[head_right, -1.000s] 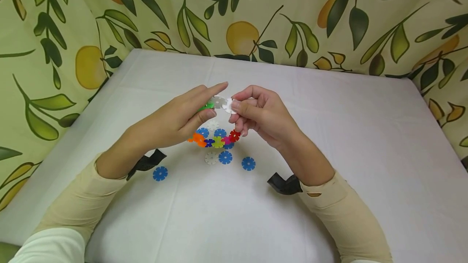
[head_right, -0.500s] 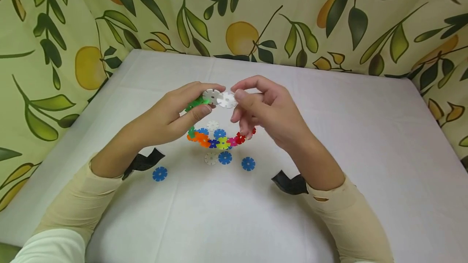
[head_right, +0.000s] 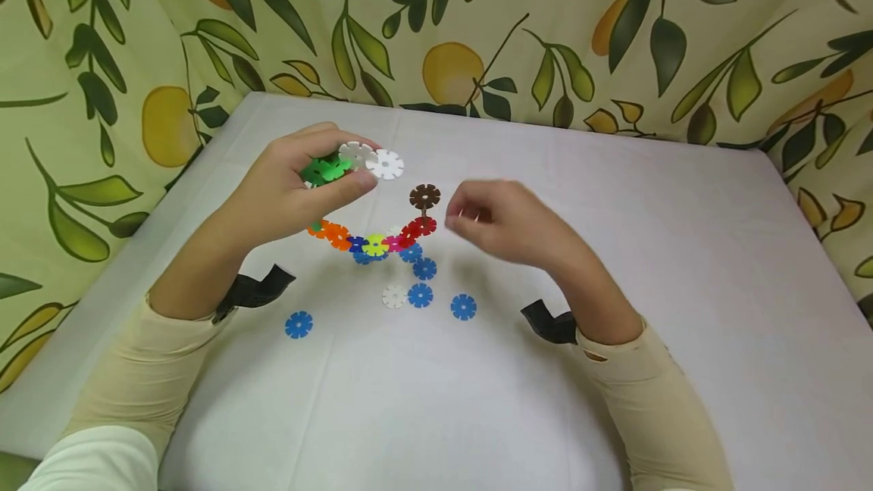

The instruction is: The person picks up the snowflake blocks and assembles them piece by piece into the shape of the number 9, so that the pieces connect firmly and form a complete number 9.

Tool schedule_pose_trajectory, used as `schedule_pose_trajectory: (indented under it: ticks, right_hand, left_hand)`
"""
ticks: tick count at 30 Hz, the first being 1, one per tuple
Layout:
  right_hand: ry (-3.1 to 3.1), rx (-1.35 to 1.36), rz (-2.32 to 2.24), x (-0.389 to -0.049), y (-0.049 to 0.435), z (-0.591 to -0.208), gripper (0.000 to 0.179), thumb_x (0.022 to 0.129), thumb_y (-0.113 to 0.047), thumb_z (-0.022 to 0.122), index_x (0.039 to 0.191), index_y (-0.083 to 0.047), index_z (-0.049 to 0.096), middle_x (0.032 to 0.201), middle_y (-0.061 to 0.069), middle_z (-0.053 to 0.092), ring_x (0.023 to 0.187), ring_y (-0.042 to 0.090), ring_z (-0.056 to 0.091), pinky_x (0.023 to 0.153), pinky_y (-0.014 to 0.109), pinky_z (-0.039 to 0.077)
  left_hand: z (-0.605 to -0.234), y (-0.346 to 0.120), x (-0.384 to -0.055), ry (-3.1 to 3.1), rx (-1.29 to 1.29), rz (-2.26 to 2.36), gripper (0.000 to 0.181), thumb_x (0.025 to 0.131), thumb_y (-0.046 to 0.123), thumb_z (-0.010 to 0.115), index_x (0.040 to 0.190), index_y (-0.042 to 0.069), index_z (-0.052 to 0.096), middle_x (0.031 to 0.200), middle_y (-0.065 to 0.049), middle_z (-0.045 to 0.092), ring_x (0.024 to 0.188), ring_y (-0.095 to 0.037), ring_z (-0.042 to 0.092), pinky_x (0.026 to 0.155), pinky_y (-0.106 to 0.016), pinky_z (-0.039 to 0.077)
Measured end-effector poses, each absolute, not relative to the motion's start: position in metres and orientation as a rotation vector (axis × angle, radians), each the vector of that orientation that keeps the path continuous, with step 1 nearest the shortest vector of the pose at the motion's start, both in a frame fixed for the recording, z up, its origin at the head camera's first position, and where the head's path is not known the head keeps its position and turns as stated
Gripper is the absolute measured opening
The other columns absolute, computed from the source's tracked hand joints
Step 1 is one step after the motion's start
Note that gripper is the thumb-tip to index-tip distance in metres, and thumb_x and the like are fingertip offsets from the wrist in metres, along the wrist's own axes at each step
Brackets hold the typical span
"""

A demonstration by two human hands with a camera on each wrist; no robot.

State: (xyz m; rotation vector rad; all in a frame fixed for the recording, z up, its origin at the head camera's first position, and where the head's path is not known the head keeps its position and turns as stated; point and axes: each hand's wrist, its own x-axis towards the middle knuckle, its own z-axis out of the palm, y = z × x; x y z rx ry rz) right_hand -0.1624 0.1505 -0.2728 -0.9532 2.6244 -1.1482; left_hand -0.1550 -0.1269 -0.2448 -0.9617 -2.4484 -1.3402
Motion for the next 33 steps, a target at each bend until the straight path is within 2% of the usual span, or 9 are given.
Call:
schedule_pose_trajectory:
  ticks: [4,7,9,13,17,22,26,29,33]
  right_hand:
    - [2.489,-1.091,-0.653,-0.155,0.125,-0.296,0.021,0.094,-0.014,0.072,0.115,-0.010,0.071,0.086,-0.004,0.065,0.073,0.014,0.057,0.066,0.031,0.052]
    - [2.442,-1.156,-0.471,-0.145,0.107,-0.313,0.037,0.094,-0.019,0.073,0.129,-0.011,0.066,0.086,-0.006,0.065,0.074,0.012,0.057,0.069,0.030,0.051]
    - [2.467,-1.190,-0.409,-0.140,0.100,-0.321,0.042,0.093,-0.020,0.073,0.133,-0.012,0.064,0.091,-0.005,0.067,0.078,0.012,0.058,0.072,0.030,0.050]
    - [2.543,-1.232,-0.404,-0.134,0.094,-0.328,0.035,0.088,-0.015,0.078,0.122,-0.013,0.071,0.095,-0.003,0.070,0.081,0.012,0.060,0.073,0.029,0.050]
    - [2.539,-1.225,-0.486,-0.135,0.093,-0.330,0.026,0.085,-0.011,0.081,0.110,-0.011,0.075,0.089,-0.005,0.068,0.077,0.012,0.057,0.070,0.027,0.049]
    - [2.415,-1.109,-0.542,-0.137,0.093,-0.330,0.022,0.085,-0.010,0.080,0.103,-0.012,0.068,0.081,-0.006,0.058,0.076,0.013,0.053,0.070,0.028,0.049]
    - [2.313,-1.110,-0.561,-0.138,0.093,-0.330,0.020,0.084,-0.008,0.077,0.091,-0.017,0.061,0.077,-0.006,0.053,0.075,0.012,0.052,0.068,0.028,0.047]
    - [2.243,-1.199,-0.586,-0.136,0.094,-0.328,0.019,0.087,-0.010,0.074,0.085,-0.021,0.059,0.073,-0.009,0.051,0.071,0.008,0.050,0.065,0.026,0.045]
    - [2.201,-1.305,-0.750,-0.136,0.103,-0.313,0.011,0.094,-0.014,0.071,0.087,-0.021,0.065,0.072,-0.013,0.055,0.065,0.005,0.050,0.061,0.025,0.045]
  left_hand:
    - [-0.242,-0.132,-0.157,-2.464,-0.937,-1.296,0.033,0.089,0.023,0.078,0.117,0.008,0.072,0.109,0.001,0.066,0.095,-0.016,0.058,0.071,-0.031,0.053]
    - [-0.242,-0.132,-0.157,-2.477,-0.931,-1.277,0.036,0.087,0.025,0.080,0.118,0.009,0.072,0.107,0.001,0.065,0.091,-0.014,0.056,0.068,-0.030,0.051]
    - [-0.242,-0.130,-0.157,-2.488,-0.931,-1.282,0.038,0.085,0.026,0.082,0.118,0.010,0.072,0.107,0.002,0.065,0.091,-0.012,0.055,0.069,-0.029,0.051]
    - [-0.244,-0.127,-0.156,-2.511,-0.946,-1.279,0.041,0.083,0.028,0.085,0.118,0.011,0.073,0.104,0.002,0.063,0.090,-0.011,0.054,0.069,-0.030,0.051]
    - [-0.245,-0.125,-0.156,-2.530,-0.951,-1.257,0.041,0.082,0.030,0.085,0.118,0.011,0.074,0.100,0.000,0.062,0.083,-0.012,0.054,0.065,-0.029,0.049]
    - [-0.247,-0.126,-0.156,-2.520,-0.971,-1.258,0.040,0.082,0.029,0.085,0.116,0.011,0.074,0.097,0.001,0.061,0.078,-0.013,0.052,0.062,-0.029,0.047]
    - [-0.249,-0.126,-0.156,-2.519,-0.989,-1.255,0.040,0.082,0.029,0.085,0.116,0.010,0.074,0.097,-0.001,0.061,0.078,-0.012,0.053,0.062,-0.028,0.047]
    - [-0.248,-0.127,-0.156,-2.527,-0.987,-1.245,0.040,0.082,0.029,0.086,0.116,0.010,0.074,0.097,0.000,0.061,0.078,-0.012,0.052,0.061,-0.028,0.047]
    - [-0.247,-0.127,-0.156,-2.511,-0.997,-1.244,0.039,0.082,0.029,0.086,0.114,0.010,0.074,0.095,0.002,0.060,0.076,-0.012,0.052,0.060,-0.028,0.046]
